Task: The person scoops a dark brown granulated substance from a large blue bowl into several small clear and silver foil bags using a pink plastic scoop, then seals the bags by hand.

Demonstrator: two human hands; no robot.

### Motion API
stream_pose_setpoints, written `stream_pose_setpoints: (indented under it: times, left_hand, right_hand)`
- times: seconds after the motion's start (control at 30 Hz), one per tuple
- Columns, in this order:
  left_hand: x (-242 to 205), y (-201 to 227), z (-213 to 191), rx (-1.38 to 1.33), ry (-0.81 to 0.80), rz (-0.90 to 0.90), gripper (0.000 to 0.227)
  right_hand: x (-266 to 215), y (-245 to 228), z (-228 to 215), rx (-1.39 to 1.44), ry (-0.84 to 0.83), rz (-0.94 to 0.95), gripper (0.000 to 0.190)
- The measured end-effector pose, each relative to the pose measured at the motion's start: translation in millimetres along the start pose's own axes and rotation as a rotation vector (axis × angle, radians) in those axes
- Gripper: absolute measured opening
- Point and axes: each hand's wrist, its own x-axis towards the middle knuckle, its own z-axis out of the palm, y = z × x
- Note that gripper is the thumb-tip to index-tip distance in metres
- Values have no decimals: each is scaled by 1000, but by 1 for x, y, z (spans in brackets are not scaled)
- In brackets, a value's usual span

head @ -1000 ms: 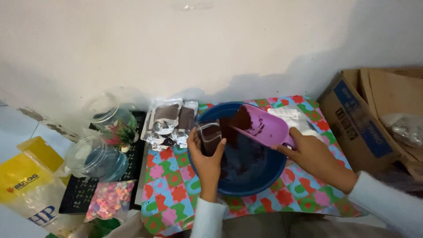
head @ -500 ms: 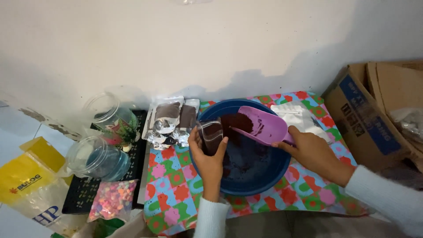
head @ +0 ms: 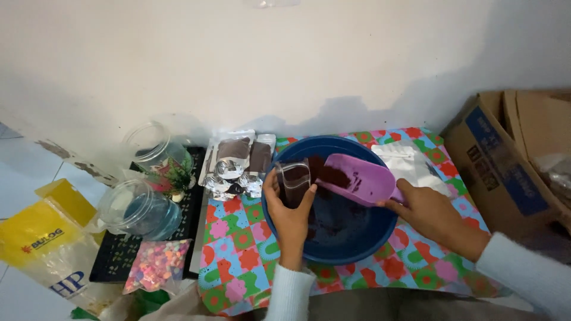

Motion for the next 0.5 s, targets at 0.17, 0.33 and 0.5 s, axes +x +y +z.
stream_pose_setpoints:
  times: [0.17,0.33,0.5]
  left_hand:
    - [0,-5,-1,4,9,19,88]
    - [1,-3,2,4,14,9,88]
    - [-1,-3,-1,38,-4,0,88]
  right_hand:
    - [-4,-10,-7,45,0,33,60]
    - [-16,-28,-20,10,-83,49,66]
    - [-6,-14,-10,-10,-52,69,58]
